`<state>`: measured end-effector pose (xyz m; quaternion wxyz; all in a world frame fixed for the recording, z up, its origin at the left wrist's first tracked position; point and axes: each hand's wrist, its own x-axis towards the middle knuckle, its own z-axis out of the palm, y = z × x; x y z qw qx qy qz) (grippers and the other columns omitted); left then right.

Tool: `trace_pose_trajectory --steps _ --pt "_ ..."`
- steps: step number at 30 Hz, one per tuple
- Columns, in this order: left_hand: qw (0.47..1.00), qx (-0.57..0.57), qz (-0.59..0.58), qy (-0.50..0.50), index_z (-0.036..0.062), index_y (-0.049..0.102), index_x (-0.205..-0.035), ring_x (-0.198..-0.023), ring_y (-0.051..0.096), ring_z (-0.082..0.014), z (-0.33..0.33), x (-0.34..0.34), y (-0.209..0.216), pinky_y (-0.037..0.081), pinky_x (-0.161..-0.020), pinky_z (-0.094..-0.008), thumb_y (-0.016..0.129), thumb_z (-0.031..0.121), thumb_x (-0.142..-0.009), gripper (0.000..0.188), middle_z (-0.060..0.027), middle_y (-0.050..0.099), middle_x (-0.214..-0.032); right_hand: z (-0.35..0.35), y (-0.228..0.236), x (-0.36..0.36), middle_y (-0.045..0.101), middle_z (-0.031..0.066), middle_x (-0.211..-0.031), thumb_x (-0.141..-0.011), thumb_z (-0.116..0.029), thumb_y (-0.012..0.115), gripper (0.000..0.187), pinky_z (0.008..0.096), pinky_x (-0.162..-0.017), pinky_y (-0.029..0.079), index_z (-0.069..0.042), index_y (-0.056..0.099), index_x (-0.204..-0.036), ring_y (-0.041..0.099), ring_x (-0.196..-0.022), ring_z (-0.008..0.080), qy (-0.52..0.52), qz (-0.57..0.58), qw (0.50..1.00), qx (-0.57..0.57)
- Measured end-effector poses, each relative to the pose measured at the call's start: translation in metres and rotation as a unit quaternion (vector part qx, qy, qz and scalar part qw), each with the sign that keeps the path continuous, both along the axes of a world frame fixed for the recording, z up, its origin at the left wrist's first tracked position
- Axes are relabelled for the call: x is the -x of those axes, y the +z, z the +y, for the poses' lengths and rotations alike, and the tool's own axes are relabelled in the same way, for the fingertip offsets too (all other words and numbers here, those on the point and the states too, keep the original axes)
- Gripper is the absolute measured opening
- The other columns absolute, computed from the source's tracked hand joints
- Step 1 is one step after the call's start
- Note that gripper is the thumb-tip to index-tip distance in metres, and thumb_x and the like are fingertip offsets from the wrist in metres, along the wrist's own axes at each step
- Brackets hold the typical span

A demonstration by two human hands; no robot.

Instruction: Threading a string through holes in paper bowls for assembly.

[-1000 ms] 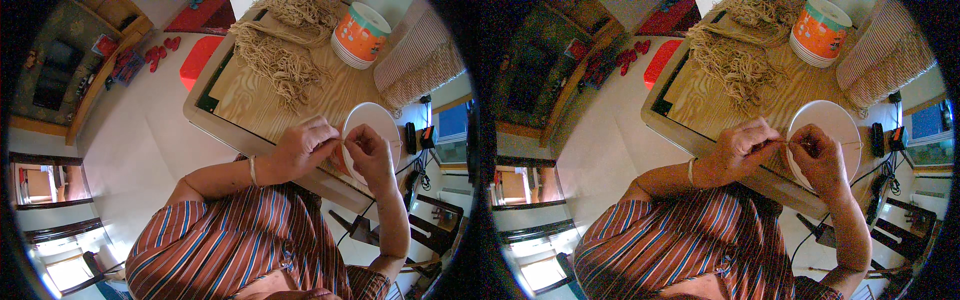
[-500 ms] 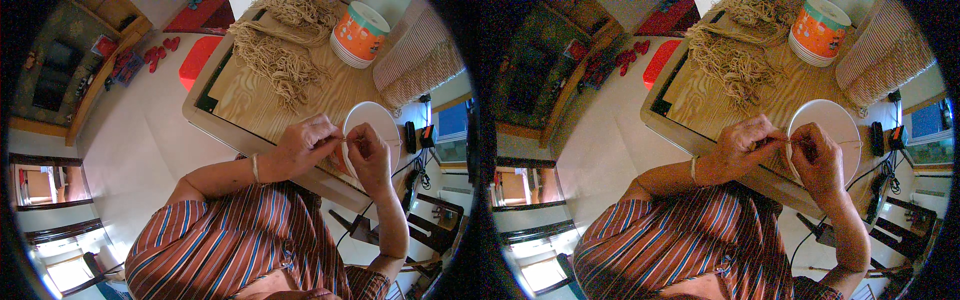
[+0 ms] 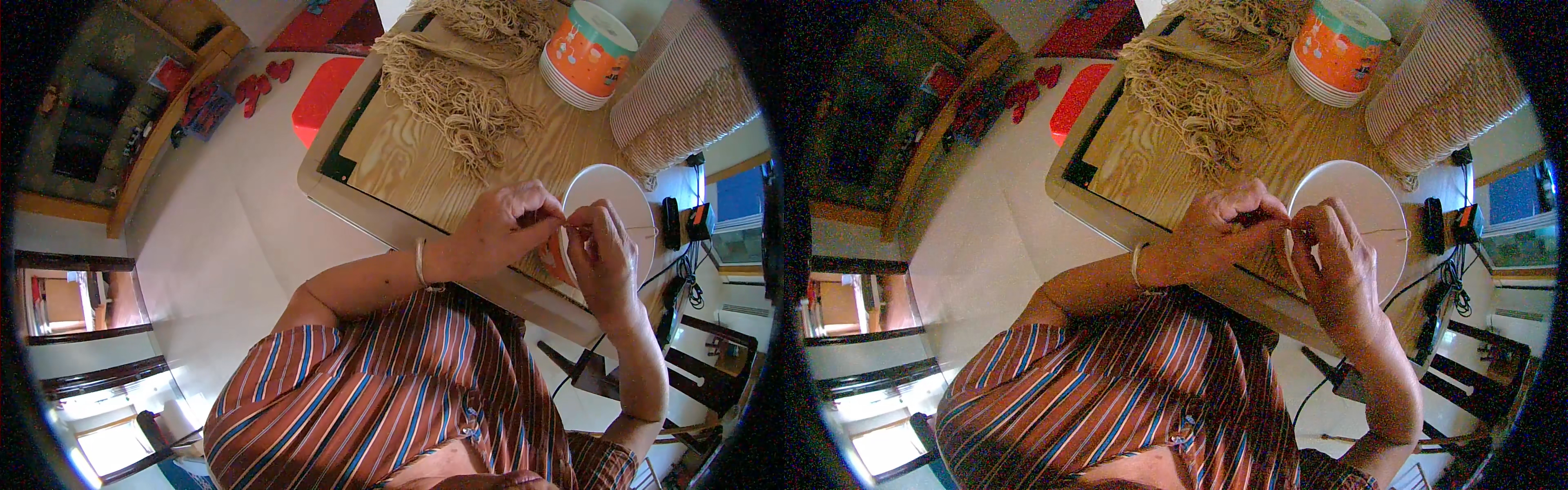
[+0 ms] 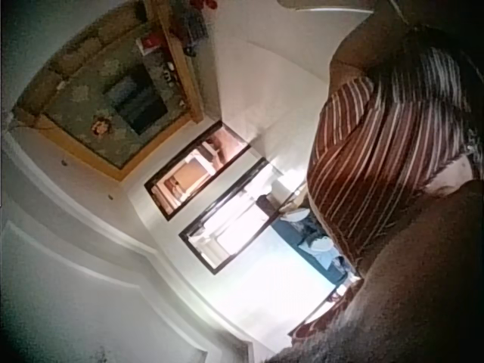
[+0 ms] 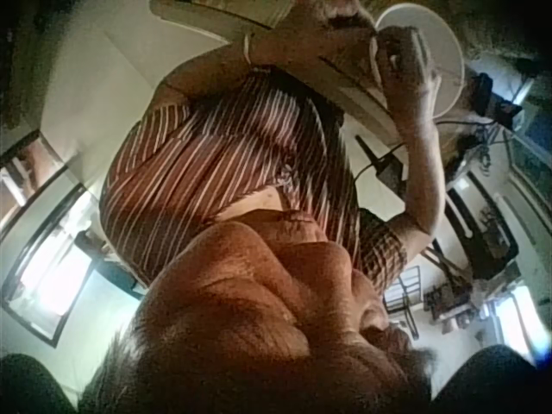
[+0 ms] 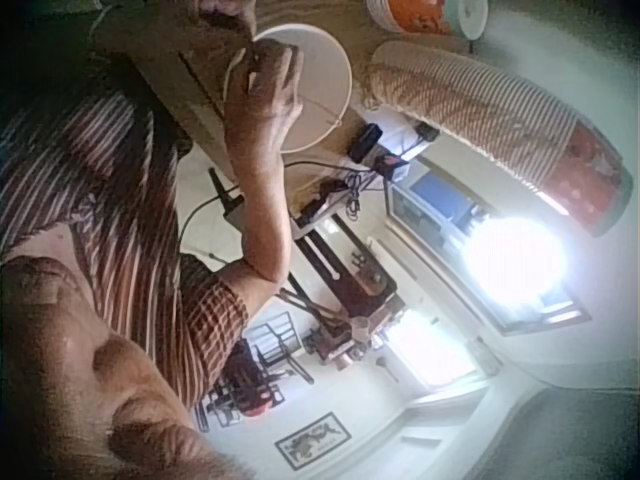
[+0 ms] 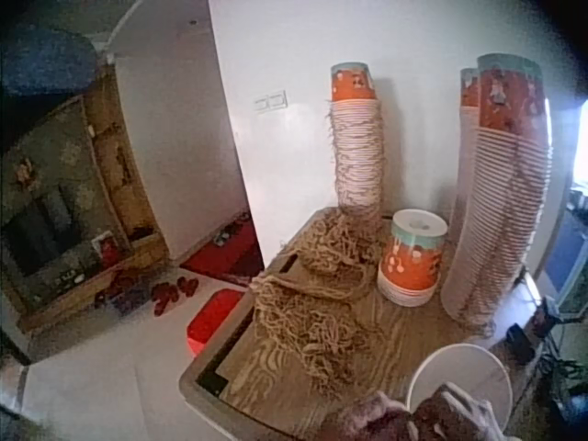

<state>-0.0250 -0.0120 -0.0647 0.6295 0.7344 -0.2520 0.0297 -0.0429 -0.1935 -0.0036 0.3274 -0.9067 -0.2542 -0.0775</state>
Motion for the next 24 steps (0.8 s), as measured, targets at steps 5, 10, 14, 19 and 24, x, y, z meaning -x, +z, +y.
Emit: trace_pose_trajectory --steps 5,10,14,19,24 --pt "0.999 -0.017 -0.036 0.011 0.0072 0.063 -0.099 -0.082 0.064 -0.0201 -0.0011 -0.0013 -0.0068 0.05 -0.074 -0.0305 0.064 0.019 -0.089 0.016 -0.0063 0.063 -0.088 0.0013 -0.0014 0.0044 0.055 0.0119 -0.085 -0.084 -0.002 0.061 0.014 0.0403 -0.06 0.051 -0.006 0.053 -0.094 0.06 -0.072 0.0322 -0.011 -0.062 0.994 0.087" --pt "0.999 0.012 0.038 0.016 0.0073 0.063 -0.099 -0.083 0.064 -0.0197 -0.0034 0.0047 -0.0017 0.051 -0.073 -0.0312 0.065 0.018 -0.088 0.015 -0.0069 0.064 -0.088 0.0 -0.004 0.0033 0.055 0.0122 -0.086 -0.084 -0.001 0.06 0.011 0.0403 -0.062 0.051 -0.005 0.052 -0.091 0.06 -0.076 0.0338 -0.014 -0.027 0.997 0.071" --pt "1.0 -0.013 0.007 0.028 0.007 0.063 -0.099 -0.082 0.065 -0.0205 -0.003 0.0044 0.0 0.051 -0.073 -0.0314 0.065 0.018 -0.088 0.015 -0.0068 0.064 -0.088 0.0008 -0.0046 0.0008 0.055 0.0131 -0.086 -0.083 0.001 0.059 0.012 0.0414 -0.063 0.05 -0.004 0.05 -0.09 0.059 -0.075 0.0358 -0.005 -0.04 0.999 0.023" --pt "0.999 -0.027 -0.015 0.023 0.0078 0.064 -0.097 -0.084 0.065 -0.0208 -0.0023 0.0035 -0.0037 0.051 -0.074 -0.0317 0.064 0.018 -0.088 0.013 -0.0064 0.064 -0.09 0.0001 -0.005 0.0013 0.053 0.0134 -0.08 -0.082 0.003 0.058 0.012 0.037 -0.061 0.048 -0.003 0.049 -0.087 0.058 -0.068 0.032 -0.025 0.029 0.999 -0.009" --pt "0.998 -0.03 -0.053 0.021 0.0076 0.064 -0.096 -0.087 0.064 -0.0243 -0.0012 0.001 -0.0076 0.05 -0.077 -0.0337 0.064 0.019 -0.087 0.014 -0.0068 0.063 -0.091 -0.0009 -0.0091 -0.0042 0.052 0.0103 -0.075 -0.081 0.005 0.058 0.011 0.0311 -0.059 0.047 -0.002 0.05 -0.085 0.055 -0.065 0.0192 -0.022 0.064 0.996 -0.054"
